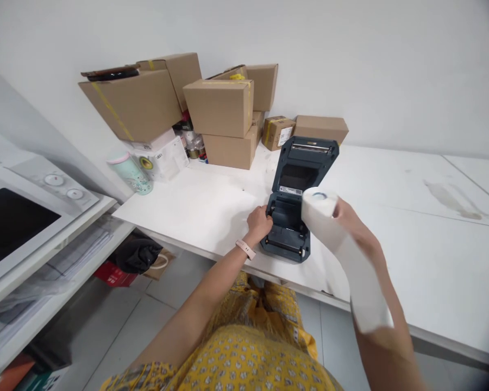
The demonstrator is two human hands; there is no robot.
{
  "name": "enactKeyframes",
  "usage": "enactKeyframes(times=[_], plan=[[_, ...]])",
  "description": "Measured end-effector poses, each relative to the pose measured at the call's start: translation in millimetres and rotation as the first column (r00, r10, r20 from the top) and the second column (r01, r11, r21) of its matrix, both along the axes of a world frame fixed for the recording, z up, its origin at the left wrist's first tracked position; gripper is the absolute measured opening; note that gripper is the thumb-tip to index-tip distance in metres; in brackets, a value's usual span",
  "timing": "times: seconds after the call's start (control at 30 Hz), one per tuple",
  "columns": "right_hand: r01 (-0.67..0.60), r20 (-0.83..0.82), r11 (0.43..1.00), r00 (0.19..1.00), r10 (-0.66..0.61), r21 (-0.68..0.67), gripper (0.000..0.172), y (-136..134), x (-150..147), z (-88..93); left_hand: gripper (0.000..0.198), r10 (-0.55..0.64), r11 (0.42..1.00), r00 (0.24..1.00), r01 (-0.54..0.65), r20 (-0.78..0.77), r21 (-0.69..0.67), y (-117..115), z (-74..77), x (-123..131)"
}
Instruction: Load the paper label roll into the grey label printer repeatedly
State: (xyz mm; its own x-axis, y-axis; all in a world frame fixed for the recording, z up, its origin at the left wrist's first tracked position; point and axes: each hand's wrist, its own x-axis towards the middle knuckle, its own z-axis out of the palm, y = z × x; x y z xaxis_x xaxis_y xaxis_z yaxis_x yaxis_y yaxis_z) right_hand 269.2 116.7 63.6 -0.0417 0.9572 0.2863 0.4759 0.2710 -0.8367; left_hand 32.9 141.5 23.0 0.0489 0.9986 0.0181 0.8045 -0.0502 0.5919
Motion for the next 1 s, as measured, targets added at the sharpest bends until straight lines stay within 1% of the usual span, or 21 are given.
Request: enactKeyframes(times=[0.03, 0.07, 0.1, 0.17, 0.23, 0.3, 0.37, 0.43, 0.57, 0.63, 0.7, 0.77, 0.83, 0.9, 0.97, 1.0], plan=[[-0.090, 0.088, 0.995, 0.992, 0.094, -0.044, 0.061, 4.4, -6.8, 10.9, 0.042, -0.001, 1.000, 1.000, 0.001, 0.000, 0.001, -0.2, 0.0, -0.1], [-0.168, 0.195, 0.981, 0.963, 0.185, -0.097, 0.063, 9.9, -14.2, 20.2, 0.042, -0.002, 1.000, 1.000, 0.002, 0.000, 0.002, -0.4, 0.0, -0.2], [-0.223, 0.308, 0.963, 0.915, 0.260, -0.151, 0.064, 16.0, -21.8, 27.6, 0.042, -0.002, 1.000, 1.000, 0.002, 0.001, 0.003, -0.7, 0.0, -0.3], [-0.262, 0.495, 0.934, 0.795, 0.352, -0.243, 0.065, 28.3, -36.2, 36.0, 0.041, -0.003, 1.000, 1.000, 0.002, 0.003, 0.005, -1.0, -0.2, -0.3], [-0.259, 0.595, 0.911, 0.693, 0.407, -0.322, 0.063, 39.0, -47.5, 37.0, 0.041, -0.002, 1.000, 1.000, 0.002, 0.009, 0.008, -0.8, -0.8, -0.4], [-0.248, 0.652, 0.885, 0.604, 0.460, -0.394, 0.061, 47.9, -54.5, 33.1, 0.042, 0.006, 1.000, 1.000, -0.006, 0.015, 0.008, 0.0, -2.0, -0.4], [-0.228, 0.683, 0.873, 0.550, 0.481, -0.431, 0.061, 55.3, -57.7, 26.4, 0.043, 0.016, 1.000, 1.000, -0.016, 0.020, 0.006, 1.0, -3.6, -0.4], [-0.201, 0.698, 0.871, 0.530, 0.481, -0.448, 0.065, 61.5, -58.6, 18.3, 0.043, 0.024, 1.000, 0.999, -0.024, 0.027, 0.000, 2.0, -5.3, -0.4], [-0.148, 0.730, 0.880, 0.506, 0.459, -0.451, 0.079, 70.9, -60.2, 0.9, 0.042, 0.017, 1.000, 0.999, -0.017, 0.052, 0.001, 3.0, -7.3, -0.4], [-0.136, 0.742, 0.888, 0.503, 0.443, -0.438, 0.082, 73.2, -61.9, -5.4, 0.041, 0.017, 1.000, 0.998, -0.017, 0.058, 0.003, 2.9, -7.2, -0.6], [-0.142, 0.746, 0.900, 0.514, 0.423, -0.413, 0.082, 71.9, -63.2, -8.1, 0.041, 0.016, 1.000, 0.998, -0.016, 0.061, 0.001, 2.6, -6.8, -1.1], [-0.156, 0.749, 0.916, 0.534, 0.393, -0.370, 0.077, 64.3, -63.5, -7.6, 0.040, 0.012, 1.000, 0.997, -0.012, 0.070, 0.002, 2.3, -6.5, -1.6], [-0.182, 0.738, 0.944, 0.590, 0.328, -0.274, 0.063, 48.4, -63.3, -6.2, 0.040, 0.013, 1.000, 0.996, -0.013, 0.085, 0.001, 2.1, -6.5, -2.1], [-0.225, 0.676, 0.965, 0.691, 0.254, -0.132, 0.048, 24.9, -63.9, -6.7, 0.040, 0.017, 1.000, 0.994, -0.018, 0.104, 0.006, 2.0, -6.8, -2.3], [-0.270, 0.586, 0.963, 0.778, 0.225, -0.011, 0.042, -2.6, -66.4, -10.9, 0.040, 0.021, 1.000, 0.992, -0.022, 0.124, 0.009, 1.9, -7.2, -2.1], [-0.289, 0.554, 0.957, 0.800, 0.229, 0.022, 0.041, -16.2, -68.4, -14.5, 0.040, 0.026, 1.000, 0.990, -0.028, 0.137, 0.007, 1.9, -7.4, -1.9]])
